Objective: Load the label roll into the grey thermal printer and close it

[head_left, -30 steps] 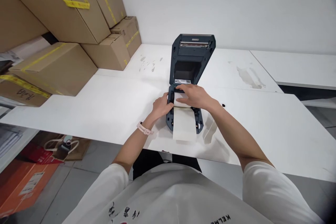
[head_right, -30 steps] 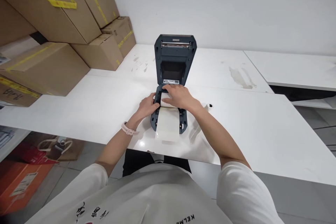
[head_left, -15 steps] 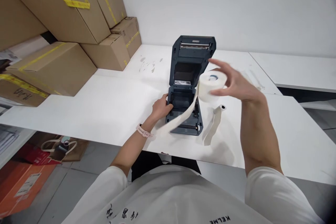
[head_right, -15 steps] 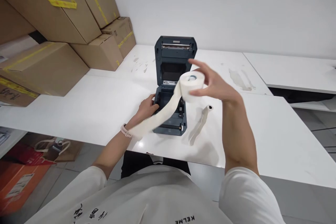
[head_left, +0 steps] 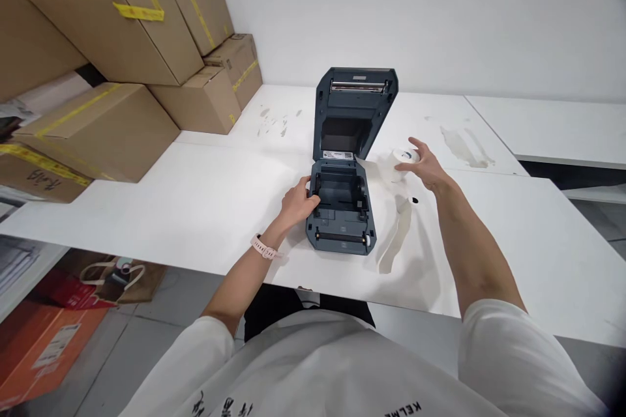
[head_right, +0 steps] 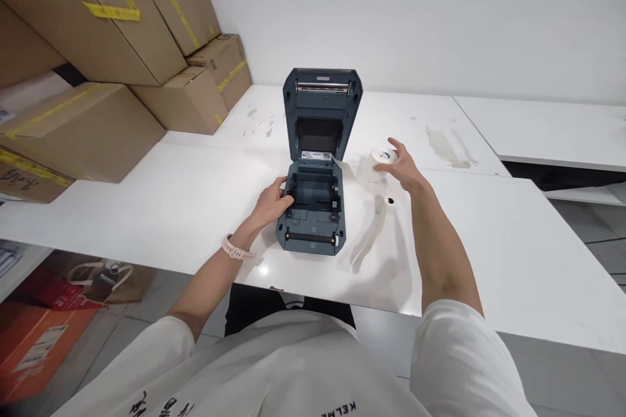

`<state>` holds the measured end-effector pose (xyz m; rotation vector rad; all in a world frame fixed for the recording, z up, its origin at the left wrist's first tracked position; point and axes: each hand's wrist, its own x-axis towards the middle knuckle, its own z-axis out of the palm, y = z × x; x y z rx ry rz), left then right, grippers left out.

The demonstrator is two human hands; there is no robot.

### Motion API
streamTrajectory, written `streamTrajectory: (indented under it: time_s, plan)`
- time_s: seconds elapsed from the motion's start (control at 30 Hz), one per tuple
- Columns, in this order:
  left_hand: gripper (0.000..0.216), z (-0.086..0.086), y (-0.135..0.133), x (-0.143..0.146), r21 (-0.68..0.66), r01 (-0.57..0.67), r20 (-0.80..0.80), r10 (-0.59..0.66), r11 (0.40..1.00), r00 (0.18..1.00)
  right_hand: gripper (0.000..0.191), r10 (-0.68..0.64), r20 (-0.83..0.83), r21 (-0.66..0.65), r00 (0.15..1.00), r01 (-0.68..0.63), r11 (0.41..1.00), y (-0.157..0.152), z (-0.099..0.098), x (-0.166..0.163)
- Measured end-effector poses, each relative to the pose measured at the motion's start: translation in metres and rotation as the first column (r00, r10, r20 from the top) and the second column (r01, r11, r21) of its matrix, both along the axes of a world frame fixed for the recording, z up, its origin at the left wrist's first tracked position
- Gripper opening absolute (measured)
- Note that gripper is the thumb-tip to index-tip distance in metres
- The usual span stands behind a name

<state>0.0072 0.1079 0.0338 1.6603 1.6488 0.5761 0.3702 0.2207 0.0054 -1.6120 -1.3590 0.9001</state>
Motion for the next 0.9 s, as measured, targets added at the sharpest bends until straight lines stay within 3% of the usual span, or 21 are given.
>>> streamTrajectory:
  time_s: [0.13,0.27,0.37,0.5,0.57,0.63,0.7,0.77,0.83,0.9]
  plan:
    - [0.07,0.0,0.0,0.001,0.005,-0.01,0.004,0.01,1.0,1.0,0.12,0.119,0.015,0.024,0.993,-0.119,0.993,-0.01,0.008,0.012]
    - [0.07,0.001,0.0,0.001,0.006,-0.007,0.018,0.006,1.0,1.0,0.082,0.227,0.075,0.207,0.971,-0.238,0.949,-0.038,0.043,0.002]
    - [0.07,0.002,-0.001,0.001,0.004,-0.003,0.048,0.003,1.0,0.999,0.062,0.359,0.139,0.093,0.923,-0.373,0.923,-0.062,0.067,-0.023]
    - [0.071,0.004,-0.003,0.001,-0.002,-0.004,0.054,0.005,1.0,0.999,0.074,0.484,0.195,-0.12,0.853,-0.469,0.875,-0.074,0.079,-0.042]
    - [0.072,0.004,-0.002,0.001,0.0,-0.004,0.049,0.004,1.0,0.999,0.078,0.444,0.193,-0.139,0.875,-0.424,0.895,-0.072,0.079,-0.04]
    - [0.072,0.003,-0.002,0.001,0.002,-0.005,0.045,0.005,1.0,0.999,0.076,0.287,0.191,-0.04,0.939,-0.284,0.958,-0.07,0.074,-0.031]
    - [0.071,0.002,-0.001,0.001,0.005,-0.006,0.045,0.006,1.0,0.999,0.061,0.089,0.186,0.084,0.979,-0.106,0.991,-0.07,0.065,-0.016]
    - [0.072,0.001,-0.001,0.002,0.007,-0.012,0.042,0.012,1.0,0.999,0.041,-0.012,0.189,0.103,0.982,-0.008,0.995,-0.075,0.052,0.003]
    - [0.072,0.001,-0.001,0.002,0.006,-0.017,0.038,0.017,1.0,0.999,0.041,0.117,0.174,-0.03,0.978,-0.114,0.993,-0.084,0.035,0.021]
    - [0.072,0.0,-0.001,0.002,0.001,-0.019,0.037,0.019,1.0,0.999,0.052,0.361,0.108,-0.179,0.926,-0.339,0.923,-0.094,0.019,0.034]
